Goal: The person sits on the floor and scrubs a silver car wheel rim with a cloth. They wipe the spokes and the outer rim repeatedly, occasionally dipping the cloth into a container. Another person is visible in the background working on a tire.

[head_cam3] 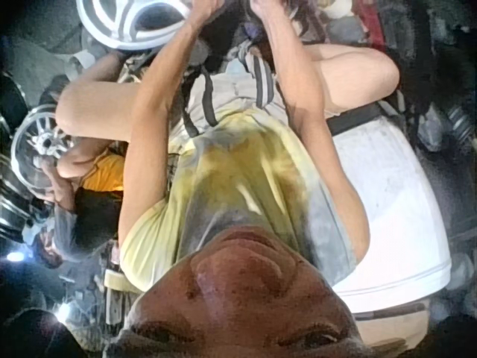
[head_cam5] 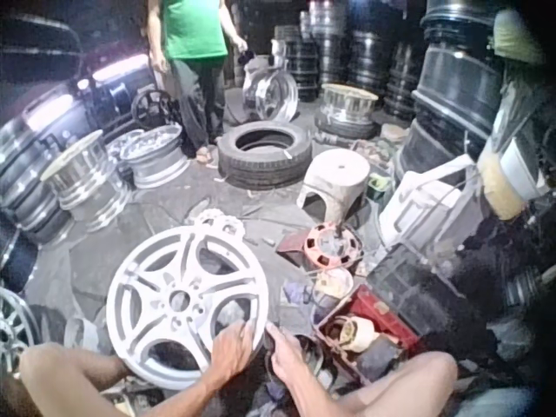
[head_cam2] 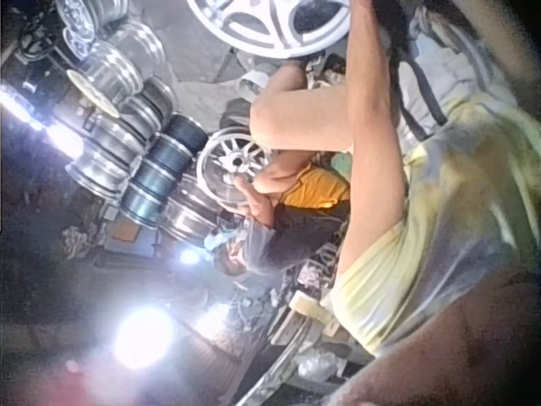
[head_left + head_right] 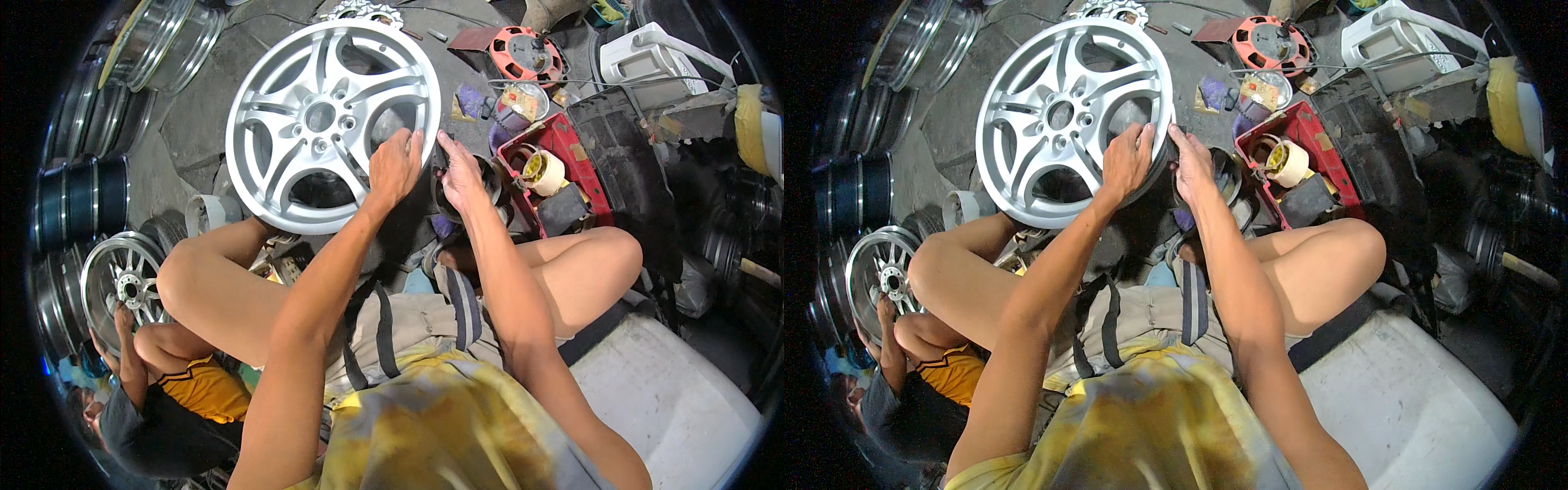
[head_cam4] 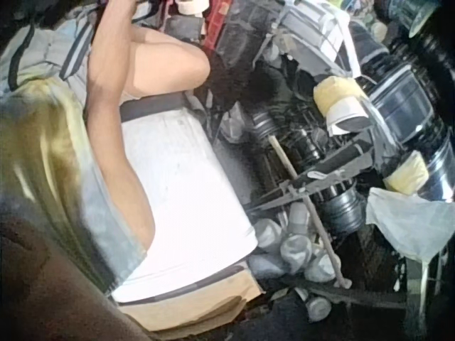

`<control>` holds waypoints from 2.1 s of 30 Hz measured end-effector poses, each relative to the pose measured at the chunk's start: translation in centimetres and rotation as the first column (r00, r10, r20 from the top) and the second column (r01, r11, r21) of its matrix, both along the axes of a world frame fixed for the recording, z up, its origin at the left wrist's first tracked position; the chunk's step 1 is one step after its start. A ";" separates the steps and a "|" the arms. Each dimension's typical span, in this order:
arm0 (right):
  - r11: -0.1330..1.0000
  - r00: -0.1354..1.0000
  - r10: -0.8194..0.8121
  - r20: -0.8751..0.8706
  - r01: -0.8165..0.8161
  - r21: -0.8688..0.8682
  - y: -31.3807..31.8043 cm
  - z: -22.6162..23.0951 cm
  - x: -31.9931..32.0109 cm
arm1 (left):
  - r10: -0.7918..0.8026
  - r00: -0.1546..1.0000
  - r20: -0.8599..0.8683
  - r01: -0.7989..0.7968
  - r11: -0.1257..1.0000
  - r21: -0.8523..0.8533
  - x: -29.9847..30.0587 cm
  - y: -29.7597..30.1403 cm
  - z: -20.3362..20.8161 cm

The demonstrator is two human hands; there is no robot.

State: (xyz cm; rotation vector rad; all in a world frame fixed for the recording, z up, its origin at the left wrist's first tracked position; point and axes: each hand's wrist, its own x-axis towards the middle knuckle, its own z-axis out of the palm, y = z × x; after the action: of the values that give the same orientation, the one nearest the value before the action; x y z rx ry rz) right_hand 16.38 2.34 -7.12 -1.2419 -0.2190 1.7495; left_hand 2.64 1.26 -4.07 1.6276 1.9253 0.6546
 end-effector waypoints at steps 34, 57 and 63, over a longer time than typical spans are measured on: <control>0.930 0.481 -0.148 0.864 -0.229 0.288 0.9 -0.1 -0.3 | -0.022 0.997 0.078 0.011 0.991 0.133 0.0 -0.2 0.1; 0.913 0.365 -0.166 0.916 -0.293 0.282 1.1 -0.3 -0.3 | -0.035 0.997 0.067 0.031 0.998 0.059 -0.2 -0.3 -0.1; 0.889 0.418 -0.214 0.883 -0.290 0.353 0.8 -0.2 -0.4 | -0.041 0.997 0.063 0.038 0.998 0.042 -0.2 -0.5 0.0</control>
State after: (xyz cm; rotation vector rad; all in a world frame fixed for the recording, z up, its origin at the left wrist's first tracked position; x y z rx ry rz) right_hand 15.98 3.15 -7.31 -1.6990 -1.2596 0.7336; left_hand 2.48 0.80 -4.11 1.6453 1.8416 0.7253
